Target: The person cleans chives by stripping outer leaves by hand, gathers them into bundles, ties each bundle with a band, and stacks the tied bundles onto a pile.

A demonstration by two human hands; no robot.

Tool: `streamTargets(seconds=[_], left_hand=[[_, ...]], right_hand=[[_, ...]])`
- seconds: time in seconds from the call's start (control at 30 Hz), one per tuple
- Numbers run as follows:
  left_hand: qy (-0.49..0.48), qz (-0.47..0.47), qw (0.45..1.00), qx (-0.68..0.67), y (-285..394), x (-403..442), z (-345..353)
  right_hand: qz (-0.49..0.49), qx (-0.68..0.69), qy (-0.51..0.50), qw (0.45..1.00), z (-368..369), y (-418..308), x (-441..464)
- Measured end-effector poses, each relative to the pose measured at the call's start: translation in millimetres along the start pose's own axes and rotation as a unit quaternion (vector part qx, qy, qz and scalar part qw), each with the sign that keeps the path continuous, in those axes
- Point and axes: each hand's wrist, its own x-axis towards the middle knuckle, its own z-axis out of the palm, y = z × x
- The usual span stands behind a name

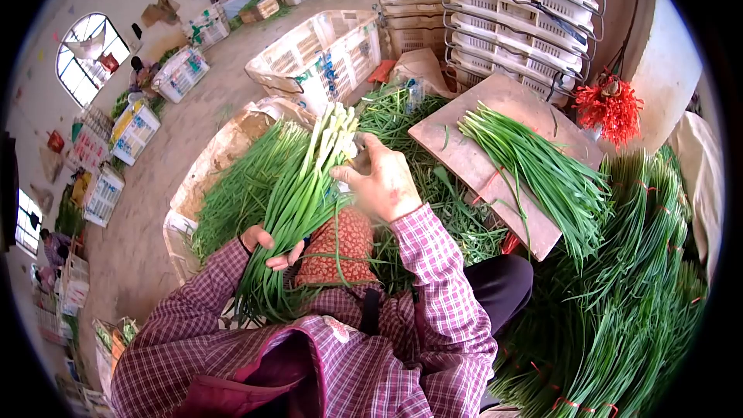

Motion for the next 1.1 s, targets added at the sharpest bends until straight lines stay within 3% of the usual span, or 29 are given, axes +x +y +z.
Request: streamTargets(seconds=[0.07,0.2,0.3,0.43,0.57,0.6,0.67,0.73,0.77,0.9,1.0,1.1], left_hand=[[-0.014,-0.004,1.000,-0.012,0,-2,-5],[0.026,-0.012,0.999,-0.017,2,-3,3],[-0.001,-0.018,0.999,0.027,6,1,2],[0.033,-0.026,0.998,0.048,4,-6,-6],[0.112,-0.019,0.991,0.065,6,-22,2],[0.134,-0.014,0.989,0.066,7,-26,3],[0.157,0.005,0.984,0.084,6,-33,-6],[0.168,0.027,0.981,0.093,10,-27,2],[0.169,0.027,0.981,0.094,11,-25,2],[0.189,0.033,0.977,0.092,11,-19,7],[0.190,0.030,0.976,0.105,11,-16,10],[0.191,0.023,0.973,0.129,12,-16,12]], right_hand=[[-0.001,0.023,0.008,1.000,4,1,0],[-0.048,-0.055,0.061,0.995,2,0,-3],[-0.153,-0.168,0.143,0.963,-6,9,-2],[-0.159,-0.205,0.227,0.939,-27,16,7],[-0.190,-0.293,0.390,0.852,-96,42,10],[-0.145,-0.319,0.412,0.841,-113,49,6],[-0.037,-0.436,0.306,0.846,-131,54,-7],[0.006,-0.480,0.231,0.846,-105,44,-19],[-0.121,-0.446,0.251,0.851,-91,42,-23],[-0.146,-0.214,0.158,0.953,-23,10,-27],[-0.153,-0.158,0.118,0.968,12,3,-22],[-0.171,-0.268,0.117,0.941,22,3,-14]])
